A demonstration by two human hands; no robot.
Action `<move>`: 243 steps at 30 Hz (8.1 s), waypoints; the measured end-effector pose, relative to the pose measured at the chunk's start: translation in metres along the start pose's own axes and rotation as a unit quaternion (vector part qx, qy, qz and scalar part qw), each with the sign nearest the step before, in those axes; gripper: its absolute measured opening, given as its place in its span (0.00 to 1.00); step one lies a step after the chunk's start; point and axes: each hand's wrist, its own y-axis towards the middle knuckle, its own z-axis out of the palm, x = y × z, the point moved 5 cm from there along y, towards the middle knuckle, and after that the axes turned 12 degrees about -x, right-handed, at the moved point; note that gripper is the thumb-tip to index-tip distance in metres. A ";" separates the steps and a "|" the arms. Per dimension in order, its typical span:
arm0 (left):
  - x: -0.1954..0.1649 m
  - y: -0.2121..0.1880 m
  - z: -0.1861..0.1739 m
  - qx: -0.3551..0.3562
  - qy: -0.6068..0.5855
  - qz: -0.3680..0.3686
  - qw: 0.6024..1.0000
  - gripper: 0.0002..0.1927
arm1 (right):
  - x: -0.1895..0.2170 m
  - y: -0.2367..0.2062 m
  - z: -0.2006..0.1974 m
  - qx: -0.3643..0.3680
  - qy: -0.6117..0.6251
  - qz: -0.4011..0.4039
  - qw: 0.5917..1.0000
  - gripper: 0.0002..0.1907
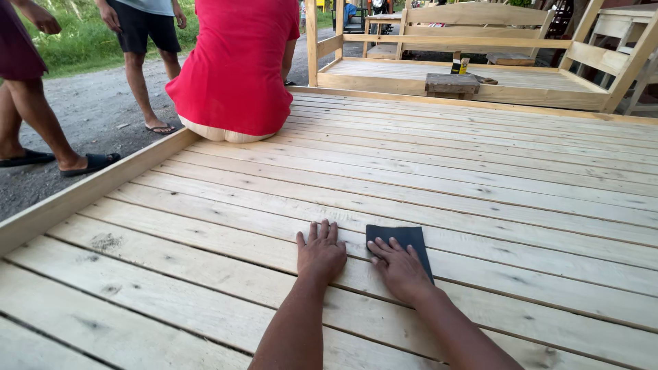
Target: The person sands the slatted surface of a large wooden bed frame using a sheet of sandpaper held by hand, rubbing back and forth across the planks while steadying the frame with the other hand. The person works progressively along the surface toward the far edge, with another worker sanding the opposite side.
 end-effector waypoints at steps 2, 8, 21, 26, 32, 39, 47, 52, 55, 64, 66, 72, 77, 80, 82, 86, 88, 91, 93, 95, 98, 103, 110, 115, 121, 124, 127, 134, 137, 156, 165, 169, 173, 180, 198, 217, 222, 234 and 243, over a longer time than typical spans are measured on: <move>0.005 0.007 -0.007 -0.007 -0.004 0.019 1.000 0.32 | -0.012 -0.002 -0.013 -0.029 -0.016 0.020 0.999 0.25; 0.012 0.020 -0.014 -0.004 -0.002 0.042 0.999 0.34 | -0.129 -0.021 -0.098 -0.056 -0.248 0.202 0.946 0.26; 0.088 0.059 -0.040 -0.001 0.011 0.148 0.989 0.32 | -0.011 0.019 -0.036 -0.123 -0.116 0.252 0.953 0.25; 0.174 0.083 -0.058 -0.046 0.022 -0.036 0.998 0.35 | -0.049 -0.013 -0.068 -0.085 -0.273 0.349 0.892 0.31; 0.160 0.092 -0.048 -0.010 -0.026 0.123 0.992 0.35 | 0.122 0.094 0.061 -0.115 -0.132 0.158 0.972 0.23; 0.215 0.125 -0.054 0.012 -0.001 0.118 0.993 0.36 | 0.100 0.065 0.028 -0.141 -0.149 0.193 0.960 0.23; 0.227 0.138 -0.043 0.018 -0.011 0.058 0.998 0.38 | 0.106 0.074 0.040 -0.120 -0.274 0.208 0.931 0.24; 0.234 0.139 -0.036 0.023 -0.018 0.062 0.998 0.38 | 0.151 0.109 0.091 -0.037 -0.111 0.179 0.977 0.24; 0.236 0.139 -0.035 0.018 -0.016 0.069 0.997 0.38 | 0.111 0.070 0.049 -0.076 -0.157 0.238 0.956 0.26; 0.232 0.145 -0.034 0.007 0.000 0.063 0.998 0.38 | 0.102 0.093 0.037 -0.077 -0.290 0.230 0.926 0.26; 0.234 0.145 -0.033 0.005 0.003 0.064 0.998 0.38 | 0.142 0.129 0.078 -0.081 -0.226 0.151 0.959 0.25; 0.238 0.148 -0.029 -0.009 0.003 0.053 0.999 0.37 | 0.126 0.123 0.074 -0.027 -0.136 0.171 0.976 0.28; 0.237 0.148 -0.028 0.010 0.025 0.045 0.999 0.37 | 0.028 0.073 -0.003 -0.033 -0.263 0.305 0.915 0.29; 0.237 0.148 -0.030 0.019 0.035 0.036 0.999 0.37 | 0.032 0.092 0.005 -0.051 -0.261 0.288 0.920 0.29; 0.238 0.149 -0.031 0.032 0.034 0.030 0.998 0.37 | 0.068 0.127 0.035 -0.053 -0.228 0.217 0.948 0.27; 0.241 0.148 -0.030 0.022 0.044 0.043 0.998 0.36 | 0.147 0.166 0.100 0.006 -0.125 0.065 0.990 0.26; 0.243 0.148 -0.029 0.023 0.037 0.037 0.998 0.36 | 0.143 0.162 0.107 0.034 -0.093 0.057 0.993 0.26; 0.244 0.147 -0.030 0.024 0.035 0.034 0.999 0.35 | 0.082 0.132 0.058 -0.073 -0.107 0.115 0.985 0.24; 0.243 0.147 -0.031 0.024 0.043 0.035 0.998 0.35 | 0.023 0.104 0.017 -0.111 -0.148 0.188 0.965 0.27; 0.242 0.147 -0.033 0.029 0.057 0.033 0.997 0.35 | -0.020 0.088 -0.003 -0.043 -0.257 0.245 0.934 0.28; 0.241 0.147 -0.035 0.030 0.052 0.028 0.998 0.35 | -0.018 0.094 0.005 -0.034 -0.273 0.266 0.924 0.27; 0.243 0.147 -0.032 0.042 0.049 0.020 0.998 0.35 | 0.134 0.156 0.089 -0.055 -0.073 0.021 0.996 0.21; 0.243 0.146 -0.032 0.037 0.054 0.024 0.998 0.35 | 0.080 0.121 0.051 -0.042 0.012 0.085 0.995 0.21; 0.237 0.143 -0.035 0.037 0.066 0.036 0.997 0.35 | -0.022 0.082 -0.015 0.002 -0.249 0.234 0.940 0.29; 0.237 0.142 -0.031 0.047 0.050 0.044 0.997 0.35 | 0.138 0.168 0.087 -0.056 -0.167 0.126 0.976 0.23; 0.240 0.144 -0.027 0.047 0.026 0.037 0.998 0.35 | 0.203 0.195 0.123 -0.016 -0.066 0.049 0.997 0.25; 0.241 0.147 -0.024 0.041 0.017 0.037 0.998 0.36 | 0.158 0.175 0.098 -0.070 -0.073 0.136 0.986 0.20; 0.240 0.145 -0.018 0.035 0.017 0.047 0.998 0.36 | -0.003 0.061 -0.019 0.012 -0.326 0.321 0.889 0.24; 0.239 0.148 -0.015 0.037 0.023 0.057 0.997 0.36 | 0.032 0.078 0.010 -0.016 -0.169 0.367 0.914 0.24; 0.234 0.143 -0.030 0.024 0.001 0.080 0.997 0.36 | 0.083 0.049 0.040 -0.117 -0.150 0.289 0.938 0.24; 0.198 0.139 -0.051 0.266 -0.676 -0.008 0.687 0.41 | 0.199 0.097 0.074 -0.112 0.479 0.320 0.809 0.30; 0.198 0.122 -0.064 0.383 -0.663 0.015 0.643 0.34 | 0.190 0.095 0.069 -0.145 0.591 0.336 0.719 0.30; 0.192 0.133 -0.078 0.318 -0.569 0.083 0.754 0.28 | 0.172 0.111 0.068 -0.236 0.527 0.282 0.766 0.34; 0.257 0.166 -0.103 -0.275 -0.121 0.292 0.908 0.26 | 0.182 0.112 0.095 -0.061 -0.144 0.229 0.961 0.35; 0.236 0.168 -0.046 -0.067 -0.001 0.198 0.978 0.30 | 0.168 0.110 0.125 0.024 -0.219 0.280 0.934 0.34; 0.285 0.199 -0.086 -0.338 0.057 0.276 0.898 0.29 | 0.181 0.131 0.151 0.091 -0.231 0.242 0.938 0.33; 0.401 0.239 -0.095 -0.167 0.039 0.008 0.985 0.26 | 0.186 0.135 0.155 0.074 -0.236 0.243 0.938 0.33; 0.300 0.238 -0.079 -0.182 0.106 0.259 0.943 0.24 | 0.216 0.160 0.175 0.073 -0.224 0.217 0.947 0.35; 0.335 0.250 -0.065 -0.146 0.084 0.139 0.976 0.30 | 0.212 0.159 0.179 0.061 -0.222 0.233 0.945 0.33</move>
